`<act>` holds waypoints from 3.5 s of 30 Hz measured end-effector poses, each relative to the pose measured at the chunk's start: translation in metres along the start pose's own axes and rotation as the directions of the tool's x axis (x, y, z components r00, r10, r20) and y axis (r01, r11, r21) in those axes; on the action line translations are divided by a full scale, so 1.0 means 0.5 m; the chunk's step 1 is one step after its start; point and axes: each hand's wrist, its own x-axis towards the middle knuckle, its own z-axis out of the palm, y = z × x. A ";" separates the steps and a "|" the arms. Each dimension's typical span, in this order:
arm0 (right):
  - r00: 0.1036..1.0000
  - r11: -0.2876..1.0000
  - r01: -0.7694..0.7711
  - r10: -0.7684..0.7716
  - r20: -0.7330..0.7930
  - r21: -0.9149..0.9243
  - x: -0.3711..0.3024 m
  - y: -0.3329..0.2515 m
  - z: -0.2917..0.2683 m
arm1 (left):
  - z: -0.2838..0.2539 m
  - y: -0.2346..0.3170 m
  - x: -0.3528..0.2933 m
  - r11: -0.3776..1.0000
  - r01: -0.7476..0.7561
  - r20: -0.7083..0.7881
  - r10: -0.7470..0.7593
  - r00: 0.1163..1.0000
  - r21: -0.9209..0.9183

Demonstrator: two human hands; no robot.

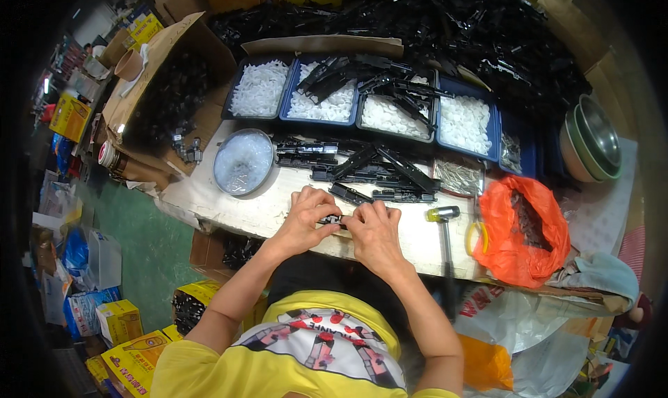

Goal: The person assembles a plastic toy gun by combining plastic toy parts, a toy gun housing, springs, and screws at a workbench. The assembly is performed using a small hammer and a screwdriver.

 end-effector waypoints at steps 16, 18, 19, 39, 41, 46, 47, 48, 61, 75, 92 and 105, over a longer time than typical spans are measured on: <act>0.844 0.879 -0.443 0.342 -0.414 -0.177 -0.059 0.241 -0.135 | 0.058 0.111 0.310 0.925 -0.348 0.191 0.318 0.929 0.153; 0.826 0.771 -0.546 0.431 -0.364 -0.328 -0.049 0.269 -0.150 | 0.119 0.122 0.405 0.891 -0.371 0.083 0.362 0.928 0.263; 0.822 0.749 -0.565 0.477 -0.311 -0.346 -0.037 0.274 -0.155 | 0.139 0.121 0.442 0.839 -0.405 0.069 0.409 0.910 0.365; 0.862 0.883 -0.450 0.392 -0.321 -0.131 -0.031 0.320 -0.152 | 0.187 0.103 0.568 0.872 -0.358 0.149 0.326 0.934 0.335; 0.855 0.903 -0.420 0.362 -0.372 -0.085 -0.039 0.326 -0.154 | 0.169 0.084 0.562 0.967 -0.192 0.019 0.198 0.980 -0.167; 0.702 0.606 -0.186 0.633 -0.326 0.774 -0.041 0.286 -0.162 | 0.070 0.130 0.399 0.280 0.302 0.282 -0.110 0.953 -0.911; 0.699 0.357 -0.085 0.687 -0.200 0.930 -0.028 0.222 -0.192 | 0.067 0.123 0.354 0.156 0.299 0.285 -0.106 0.953 -0.941; 0.712 0.274 -0.023 0.679 -0.177 0.961 -0.028 0.197 -0.194 | 0.067 0.123 0.312 0.031 0.290 0.286 -0.096 0.953 -0.956; 0.744 0.151 0.058 0.652 -0.143 0.987 0.001 0.040 -0.143 | 0.063 0.130 0.133 -0.134 0.130 0.133 -0.018 0.991 -0.982; 0.764 0.177 0.007 0.634 -0.119 0.984 0.002 0.020 -0.141 | 0.059 0.129 0.113 0.079 -0.023 -0.029 -0.066 0.997 -0.997; 0.805 0.981 0.020 0.100 -0.584 0.195 0.004 -0.011 -0.107 | 0.054 0.101 0.072 0.272 -0.045 -0.091 -0.161 0.983 -0.961; 0.873 0.971 0.011 0.108 -0.476 0.240 0.000 -0.016 -0.090 | 0.059 0.071 0.043 0.473 -0.115 -0.243 -0.217 0.945 -0.873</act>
